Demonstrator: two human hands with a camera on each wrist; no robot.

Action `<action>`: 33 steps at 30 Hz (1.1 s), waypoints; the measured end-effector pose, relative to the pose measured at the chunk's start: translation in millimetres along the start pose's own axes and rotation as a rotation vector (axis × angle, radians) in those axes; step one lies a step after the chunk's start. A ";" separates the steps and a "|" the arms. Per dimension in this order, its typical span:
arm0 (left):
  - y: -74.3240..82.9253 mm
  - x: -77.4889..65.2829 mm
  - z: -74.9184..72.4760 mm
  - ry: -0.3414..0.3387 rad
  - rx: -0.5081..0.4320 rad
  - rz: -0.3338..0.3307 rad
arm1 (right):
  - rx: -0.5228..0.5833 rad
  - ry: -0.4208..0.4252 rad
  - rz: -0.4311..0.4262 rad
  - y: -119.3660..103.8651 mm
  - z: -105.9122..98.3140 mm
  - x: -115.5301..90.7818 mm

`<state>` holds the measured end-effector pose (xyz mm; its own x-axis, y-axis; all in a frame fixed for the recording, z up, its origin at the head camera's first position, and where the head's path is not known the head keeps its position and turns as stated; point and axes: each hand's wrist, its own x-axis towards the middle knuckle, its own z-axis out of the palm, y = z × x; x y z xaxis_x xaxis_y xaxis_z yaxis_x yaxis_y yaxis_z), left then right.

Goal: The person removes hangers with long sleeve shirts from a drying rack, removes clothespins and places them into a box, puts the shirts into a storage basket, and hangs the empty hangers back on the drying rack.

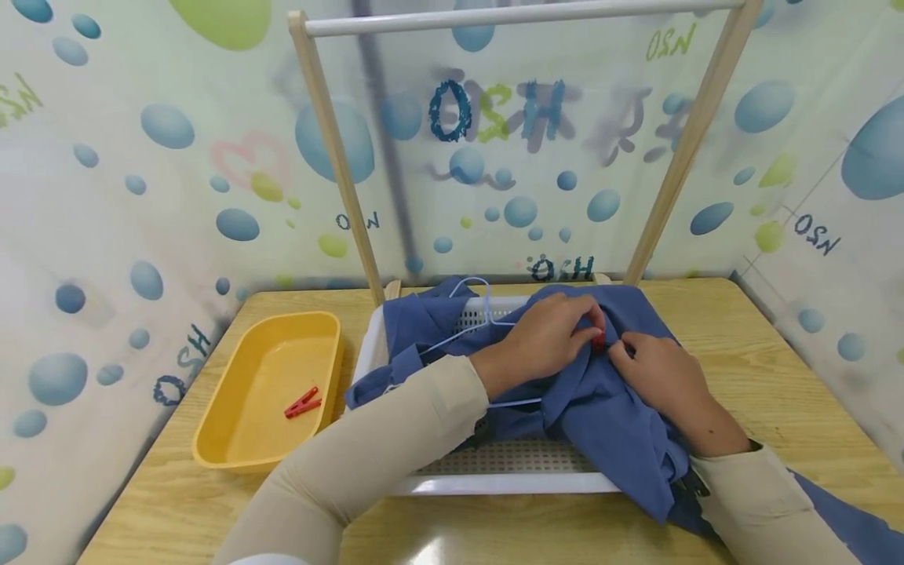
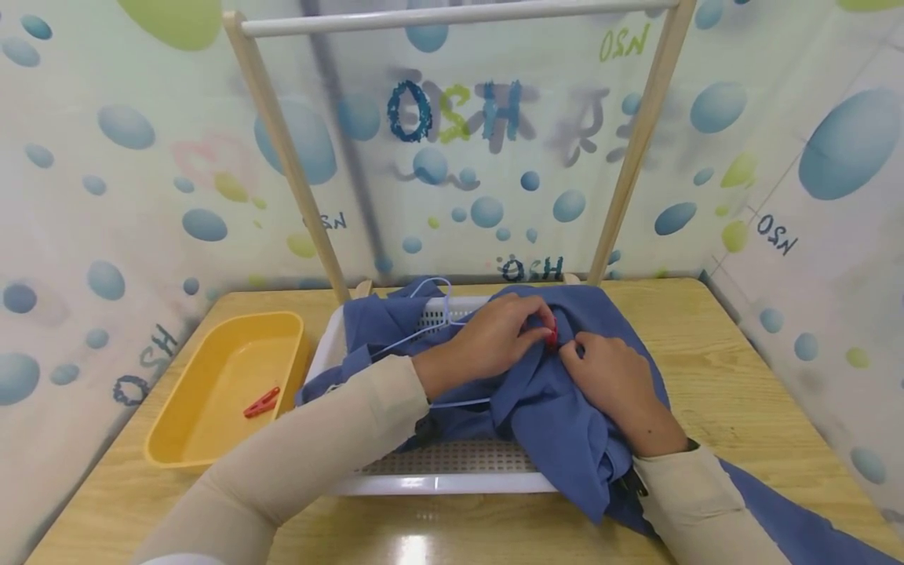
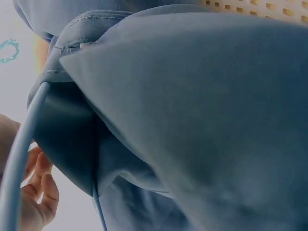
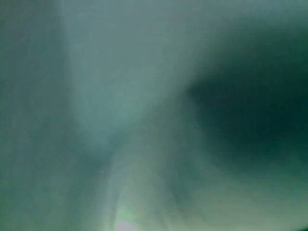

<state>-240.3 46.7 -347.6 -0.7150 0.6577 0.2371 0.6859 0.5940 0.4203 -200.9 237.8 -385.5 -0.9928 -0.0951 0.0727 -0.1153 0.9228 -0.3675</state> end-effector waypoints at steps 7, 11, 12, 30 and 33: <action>2.0 -2.1 -0.3 0.031 -0.005 -0.015 | 0.011 -0.003 0.003 -1.2 0.0 -0.5; 2.6 -2.7 -0.2 0.054 -0.018 -0.024 | 0.016 0.003 -0.003 -0.9 0.1 -0.3; 2.9 -2.9 -0.5 0.057 -0.021 -0.027 | 0.016 0.003 -0.003 -0.8 0.1 -0.1; 1.4 -2.0 4.3 0.117 -0.050 -0.029 | 0.014 -0.007 0.002 -0.7 0.0 -0.4; 1.1 -2.2 4.8 0.119 -0.054 -0.036 | 0.019 -0.009 0.002 -1.5 -0.2 -0.7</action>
<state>-237.3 48.1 -351.8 -0.7519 0.5751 0.3223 0.6539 0.5881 0.4760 -200.1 236.6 -384.8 -0.9933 -0.0966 0.0638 -0.1138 0.9159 -0.3849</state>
